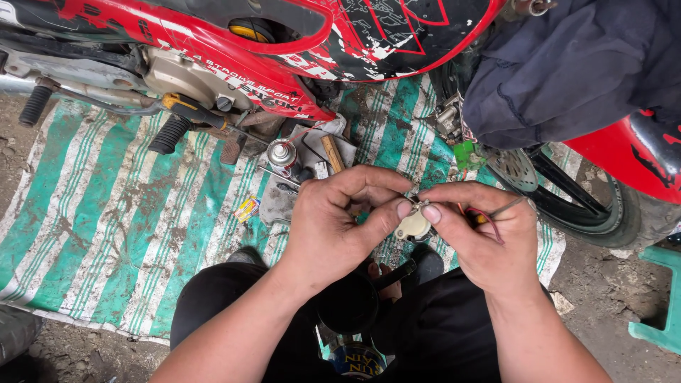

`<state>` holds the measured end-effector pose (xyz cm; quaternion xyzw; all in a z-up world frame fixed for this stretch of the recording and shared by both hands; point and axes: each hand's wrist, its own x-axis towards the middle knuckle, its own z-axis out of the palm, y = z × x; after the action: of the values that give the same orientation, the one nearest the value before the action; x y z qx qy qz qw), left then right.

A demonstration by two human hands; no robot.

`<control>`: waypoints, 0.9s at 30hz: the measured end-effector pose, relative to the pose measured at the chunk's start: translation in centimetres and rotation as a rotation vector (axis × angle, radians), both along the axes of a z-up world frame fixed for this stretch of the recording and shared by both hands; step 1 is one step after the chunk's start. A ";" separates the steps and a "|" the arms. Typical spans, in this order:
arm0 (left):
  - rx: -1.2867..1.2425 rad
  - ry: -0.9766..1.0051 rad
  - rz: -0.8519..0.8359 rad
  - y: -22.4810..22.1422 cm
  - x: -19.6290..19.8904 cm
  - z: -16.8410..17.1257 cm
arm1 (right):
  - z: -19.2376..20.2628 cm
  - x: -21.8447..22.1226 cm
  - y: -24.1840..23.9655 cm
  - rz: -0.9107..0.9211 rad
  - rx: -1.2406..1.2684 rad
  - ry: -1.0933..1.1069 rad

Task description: Repairing the electrical wiring and components of a motorcycle using hand tools

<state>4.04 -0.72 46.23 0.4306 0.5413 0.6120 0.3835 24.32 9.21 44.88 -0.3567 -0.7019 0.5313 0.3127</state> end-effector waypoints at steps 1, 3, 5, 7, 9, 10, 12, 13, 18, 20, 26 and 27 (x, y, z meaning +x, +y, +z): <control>0.000 0.000 0.000 0.0 0.0 0.0 | 0.0 0.0 0.0 0.000 0.000 0.000; 0.024 -0.009 -0.024 0.0 -0.1 0.0 | 0.0 0.0 0.0 0.005 -0.023 0.038; 0.027 0.013 -0.032 0.0 0.0 0.2 | 0.0 -0.1 -0.1 0.007 -0.022 0.037; 0.030 0.035 -0.040 0.0 0.0 0.2 | 0.1 -0.1 -0.1 0.009 -0.022 0.036; 0.039 0.019 -0.046 0.1 0.1 0.1 | 0.0 -0.1 -0.1 0.018 -0.017 0.035; 0.039 0.019 -0.045 0.1 0.0 0.1 | 0.0 -0.1 0.0 0.018 -0.017 0.036; 0.041 0.028 -0.039 0.1 0.1 0.2 | 0.1 -0.1 0.0 0.013 0.010 0.001; 0.041 0.028 -0.039 0.0 0.1 0.1 | 0.1 -0.1 -0.1 0.013 0.010 0.001; 0.046 0.017 -0.020 0.0 0.2 0.0 | 0.1 0.1 0.0 0.027 0.021 0.018; 0.039 0.014 -0.019 -0.1 0.2 0.0 | 0.1 0.1 -0.1 0.028 0.020 0.012; 0.067 0.115 0.012 -0.1 0.3 0.3 | -0.2 0.0 0.0 0.035 -0.002 0.035; 0.075 0.142 0.024 -0.1 0.4 0.3 | -0.3 0.0 0.0 0.044 -0.020 0.043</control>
<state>4.48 -0.81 46.57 0.4804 0.5487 0.6044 0.3205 24.32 9.16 44.58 -0.3328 -0.6975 0.5524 0.3125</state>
